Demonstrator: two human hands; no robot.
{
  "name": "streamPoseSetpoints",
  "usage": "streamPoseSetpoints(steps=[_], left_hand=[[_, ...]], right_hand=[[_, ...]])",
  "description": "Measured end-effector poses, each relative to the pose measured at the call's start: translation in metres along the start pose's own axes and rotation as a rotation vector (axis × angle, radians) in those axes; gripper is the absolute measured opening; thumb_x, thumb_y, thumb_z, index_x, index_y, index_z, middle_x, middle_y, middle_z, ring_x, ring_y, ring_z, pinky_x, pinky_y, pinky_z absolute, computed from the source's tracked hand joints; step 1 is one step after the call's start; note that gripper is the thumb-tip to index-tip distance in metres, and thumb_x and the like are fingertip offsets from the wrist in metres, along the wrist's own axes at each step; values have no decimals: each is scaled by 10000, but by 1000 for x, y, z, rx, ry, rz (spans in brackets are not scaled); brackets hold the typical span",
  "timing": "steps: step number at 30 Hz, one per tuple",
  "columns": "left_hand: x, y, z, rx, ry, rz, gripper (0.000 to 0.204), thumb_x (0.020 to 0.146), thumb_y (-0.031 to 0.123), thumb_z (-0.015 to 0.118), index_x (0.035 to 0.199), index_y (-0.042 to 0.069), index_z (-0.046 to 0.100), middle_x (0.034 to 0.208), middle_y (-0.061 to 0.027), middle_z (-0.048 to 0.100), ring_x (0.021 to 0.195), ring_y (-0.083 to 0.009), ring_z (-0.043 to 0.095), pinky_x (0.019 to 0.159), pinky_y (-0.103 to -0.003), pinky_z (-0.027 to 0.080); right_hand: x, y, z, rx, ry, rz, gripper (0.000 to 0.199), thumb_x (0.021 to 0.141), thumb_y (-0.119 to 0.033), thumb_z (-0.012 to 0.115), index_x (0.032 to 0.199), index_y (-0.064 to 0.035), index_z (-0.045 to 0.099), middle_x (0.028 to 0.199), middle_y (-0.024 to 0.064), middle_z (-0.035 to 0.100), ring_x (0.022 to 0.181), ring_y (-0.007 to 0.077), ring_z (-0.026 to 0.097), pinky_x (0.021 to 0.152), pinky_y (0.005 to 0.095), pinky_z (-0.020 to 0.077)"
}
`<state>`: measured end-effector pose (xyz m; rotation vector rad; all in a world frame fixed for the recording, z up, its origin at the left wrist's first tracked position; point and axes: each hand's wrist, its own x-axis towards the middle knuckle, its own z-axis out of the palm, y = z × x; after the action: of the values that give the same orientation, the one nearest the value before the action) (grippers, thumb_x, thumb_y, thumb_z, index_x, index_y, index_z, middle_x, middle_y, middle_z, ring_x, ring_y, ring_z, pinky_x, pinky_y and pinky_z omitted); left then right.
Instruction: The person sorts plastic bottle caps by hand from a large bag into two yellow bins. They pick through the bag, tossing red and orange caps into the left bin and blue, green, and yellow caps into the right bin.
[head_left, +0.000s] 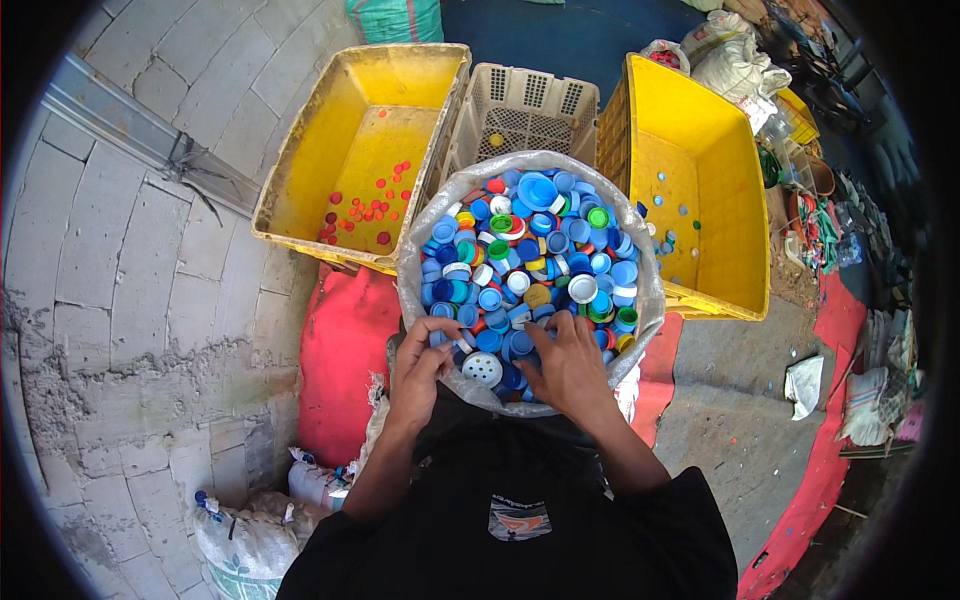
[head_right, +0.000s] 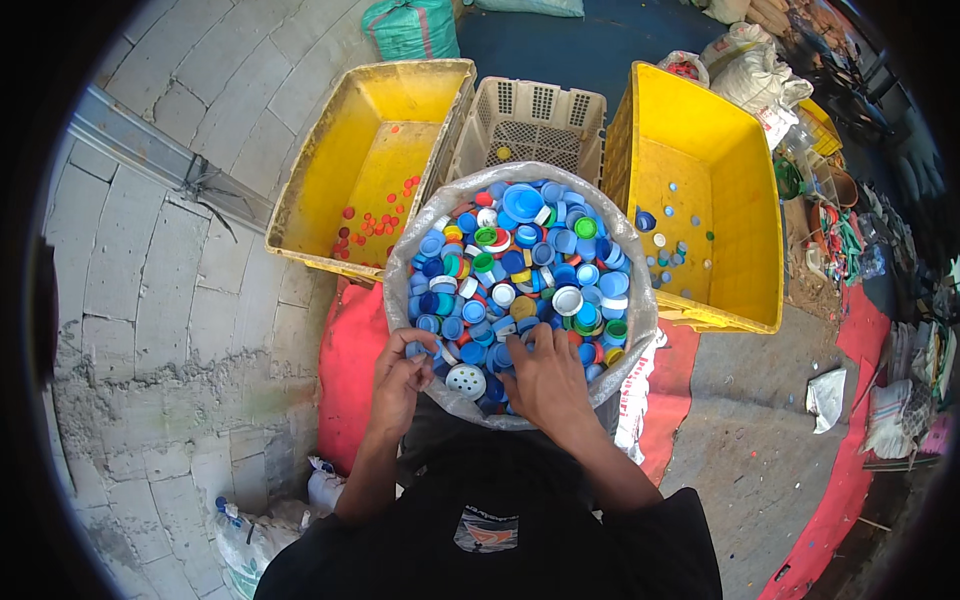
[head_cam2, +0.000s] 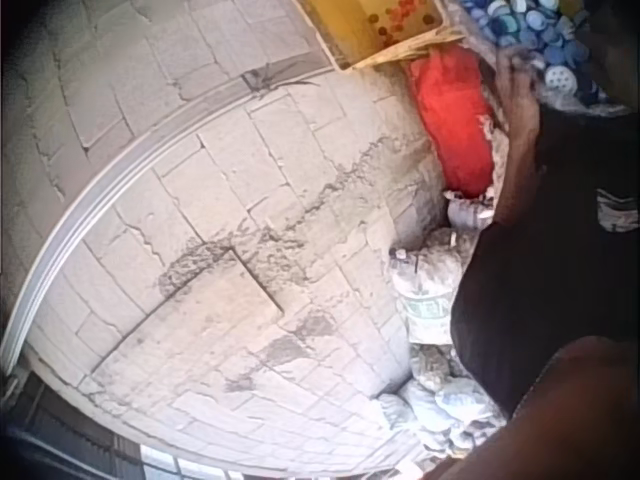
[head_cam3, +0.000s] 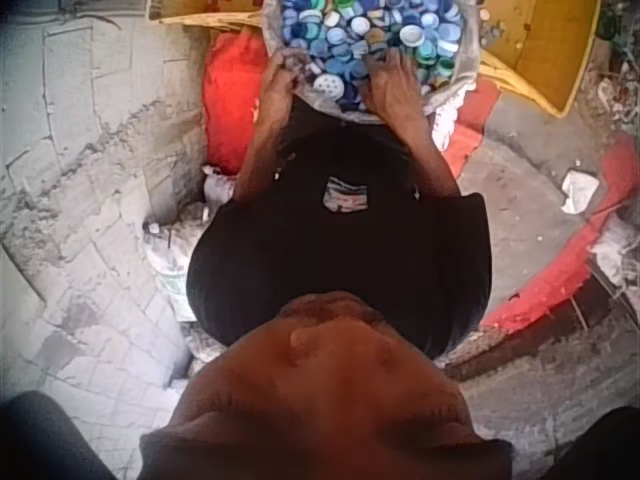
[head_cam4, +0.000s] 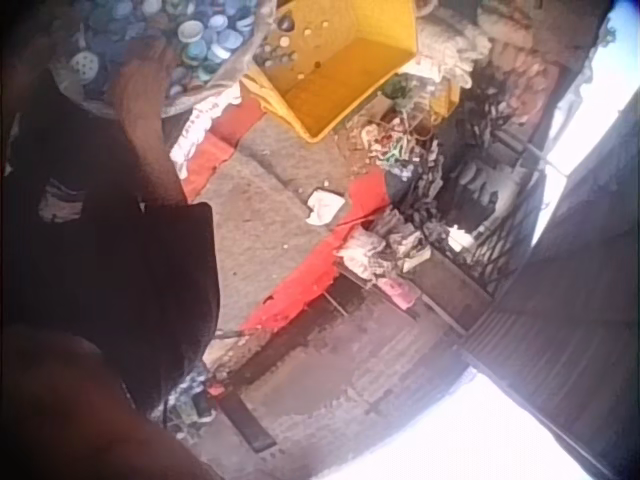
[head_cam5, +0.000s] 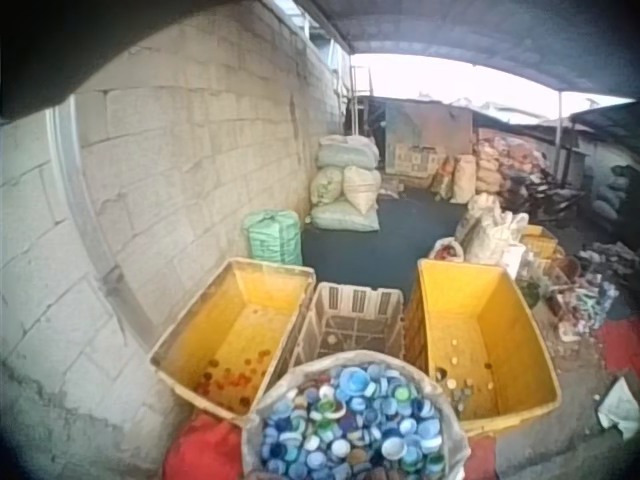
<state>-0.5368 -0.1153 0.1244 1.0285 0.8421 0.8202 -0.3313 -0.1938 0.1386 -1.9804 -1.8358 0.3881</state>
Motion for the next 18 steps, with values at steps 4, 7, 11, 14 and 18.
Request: streamPoseSetpoints(steps=[4,7,11,14,18], left_hand=[[-4,12,10,78,14,-116,214,903,74,440,1023,29,612,865,-16,564,629,-58,471,528,-229,331],[-2,5,16,619,97,47,131,893,107,574,819,7,616,579,-85,531,579,-158,567,552,-300,429],[-3,18,25,899,60,-15,135,836,125,688,844,11,615,697,-150,605,670,-277,647,594,-382,482],[-5,11,21,1105,44,256,218,787,166,747,875,11,622,836,-179,628,736,-372,648,617,-453,498],[-6,13,27,1305,4,50,274,763,222,774,891,12,651,856,-164,599,770,-359,617,650,-438,486]], right_hand=[[2,-2,12,-14,18,48,429,722,-188,780,1106,-50,649,998,161,523,934,343,544,772,435,473],[2,-7,17,-4,-4,107,394,722,-186,761,1061,-27,638,1025,152,521,946,335,533,797,442,457],[3,-5,22,-24,130,44,379,705,-185,796,1029,-36,669,900,131,559,833,328,584,719,418,489],[0,3,17,116,292,92,312,750,-216,776,969,-25,662,810,97,574,750,264,590,634,371,480],[-13,33,5,693,432,224,260,838,-199,736,975,9,660,750,49,625,568,114,505,552,256,419]])
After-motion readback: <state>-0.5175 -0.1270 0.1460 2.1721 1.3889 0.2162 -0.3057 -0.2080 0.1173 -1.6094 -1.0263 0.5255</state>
